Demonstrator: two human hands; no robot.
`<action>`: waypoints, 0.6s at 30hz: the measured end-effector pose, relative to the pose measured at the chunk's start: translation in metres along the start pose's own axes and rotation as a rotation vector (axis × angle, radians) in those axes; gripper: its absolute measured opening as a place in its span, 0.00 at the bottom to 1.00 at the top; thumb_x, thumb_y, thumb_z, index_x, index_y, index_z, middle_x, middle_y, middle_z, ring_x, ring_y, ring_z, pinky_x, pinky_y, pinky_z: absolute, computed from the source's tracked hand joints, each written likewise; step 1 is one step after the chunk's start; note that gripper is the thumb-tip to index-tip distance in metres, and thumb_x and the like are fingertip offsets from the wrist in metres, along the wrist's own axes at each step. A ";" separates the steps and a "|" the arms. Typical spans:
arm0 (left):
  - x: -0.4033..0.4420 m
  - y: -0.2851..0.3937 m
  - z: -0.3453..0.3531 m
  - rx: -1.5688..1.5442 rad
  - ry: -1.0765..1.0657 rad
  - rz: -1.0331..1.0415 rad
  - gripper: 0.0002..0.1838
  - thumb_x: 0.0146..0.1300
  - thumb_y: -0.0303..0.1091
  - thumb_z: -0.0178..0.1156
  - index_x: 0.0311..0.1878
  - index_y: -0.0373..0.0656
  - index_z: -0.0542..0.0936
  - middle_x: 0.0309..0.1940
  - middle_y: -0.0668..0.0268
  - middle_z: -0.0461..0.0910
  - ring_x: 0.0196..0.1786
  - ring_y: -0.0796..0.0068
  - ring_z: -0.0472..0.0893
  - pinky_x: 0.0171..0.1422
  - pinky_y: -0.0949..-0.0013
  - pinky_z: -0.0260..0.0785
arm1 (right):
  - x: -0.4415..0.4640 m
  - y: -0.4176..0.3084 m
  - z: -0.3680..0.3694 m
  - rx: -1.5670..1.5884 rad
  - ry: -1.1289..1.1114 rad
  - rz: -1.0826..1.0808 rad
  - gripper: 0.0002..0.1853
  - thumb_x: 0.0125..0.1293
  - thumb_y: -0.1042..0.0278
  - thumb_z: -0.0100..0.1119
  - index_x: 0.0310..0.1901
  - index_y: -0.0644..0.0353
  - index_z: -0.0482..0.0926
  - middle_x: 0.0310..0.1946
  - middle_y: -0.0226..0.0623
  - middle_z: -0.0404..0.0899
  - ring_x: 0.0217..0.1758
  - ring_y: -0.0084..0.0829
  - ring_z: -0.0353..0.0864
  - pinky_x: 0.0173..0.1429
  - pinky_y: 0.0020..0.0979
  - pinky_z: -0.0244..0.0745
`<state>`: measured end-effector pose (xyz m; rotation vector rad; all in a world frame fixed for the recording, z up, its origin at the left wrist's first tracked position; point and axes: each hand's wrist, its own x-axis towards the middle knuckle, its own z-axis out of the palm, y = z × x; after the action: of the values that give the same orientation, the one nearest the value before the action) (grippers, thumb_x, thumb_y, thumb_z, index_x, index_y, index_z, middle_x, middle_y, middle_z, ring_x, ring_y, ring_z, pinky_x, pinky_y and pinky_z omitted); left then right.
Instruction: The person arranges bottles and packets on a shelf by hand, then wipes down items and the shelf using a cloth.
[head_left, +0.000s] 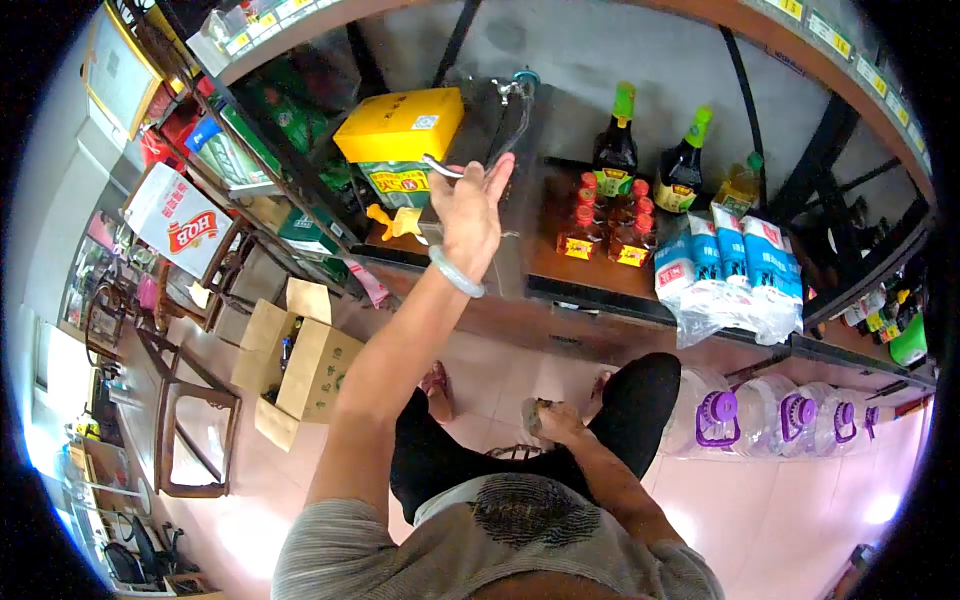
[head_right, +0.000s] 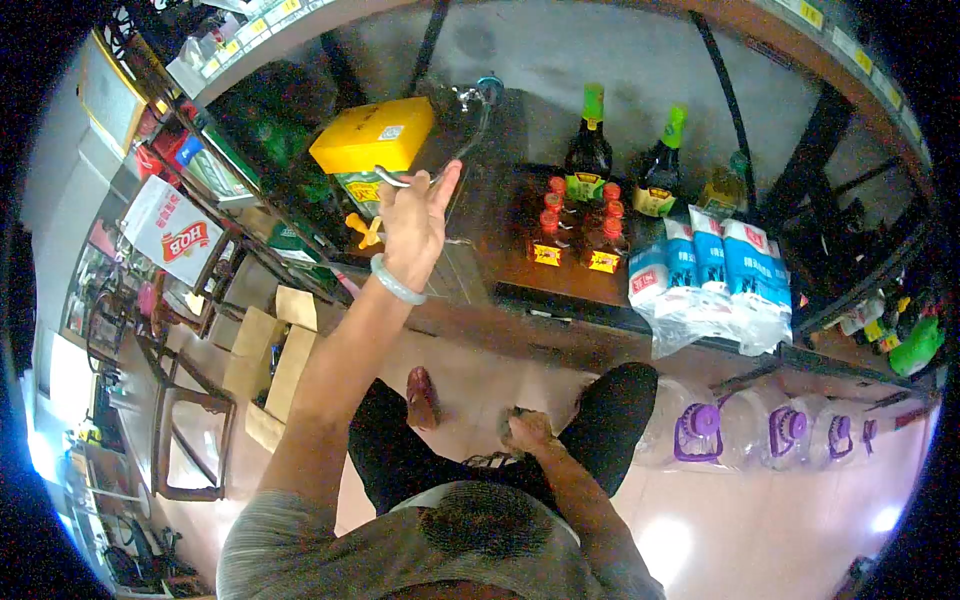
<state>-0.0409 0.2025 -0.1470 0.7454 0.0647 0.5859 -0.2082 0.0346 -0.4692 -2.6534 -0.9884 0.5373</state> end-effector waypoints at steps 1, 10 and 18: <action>-0.005 0.002 -0.003 0.013 -0.071 0.012 0.12 0.58 0.16 0.44 0.41 0.39 0.55 0.31 0.61 0.63 0.40 0.53 0.76 0.52 0.54 0.73 | -0.003 -0.002 -0.015 0.119 0.044 0.039 0.21 0.42 0.52 0.60 0.34 0.58 0.74 0.26 0.44 0.78 0.32 0.41 0.79 0.37 0.37 0.74; -0.106 0.086 -0.086 0.278 -0.138 -0.059 0.07 0.62 0.22 0.46 0.39 0.42 0.60 0.34 0.57 0.72 0.42 0.50 0.78 0.49 0.57 0.73 | -0.071 -0.024 -0.197 1.665 0.607 -0.090 0.33 0.29 0.67 0.61 0.47 0.64 0.72 0.40 0.32 0.74 0.43 0.29 0.73 0.50 0.28 0.67; -0.179 0.149 -0.140 0.464 -0.218 -0.150 0.07 0.63 0.23 0.45 0.43 0.42 0.60 0.35 0.50 0.74 0.36 0.55 0.80 0.38 0.61 0.78 | -0.067 -0.070 -0.301 0.791 1.242 -0.064 0.24 0.40 0.77 0.57 0.45 0.66 0.70 0.40 0.39 0.73 0.42 0.29 0.73 0.47 0.28 0.68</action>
<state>-0.2983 0.2824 -0.1793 1.2398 0.0546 0.3444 -0.1674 0.0085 -0.1569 -1.6632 -0.3183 -0.6001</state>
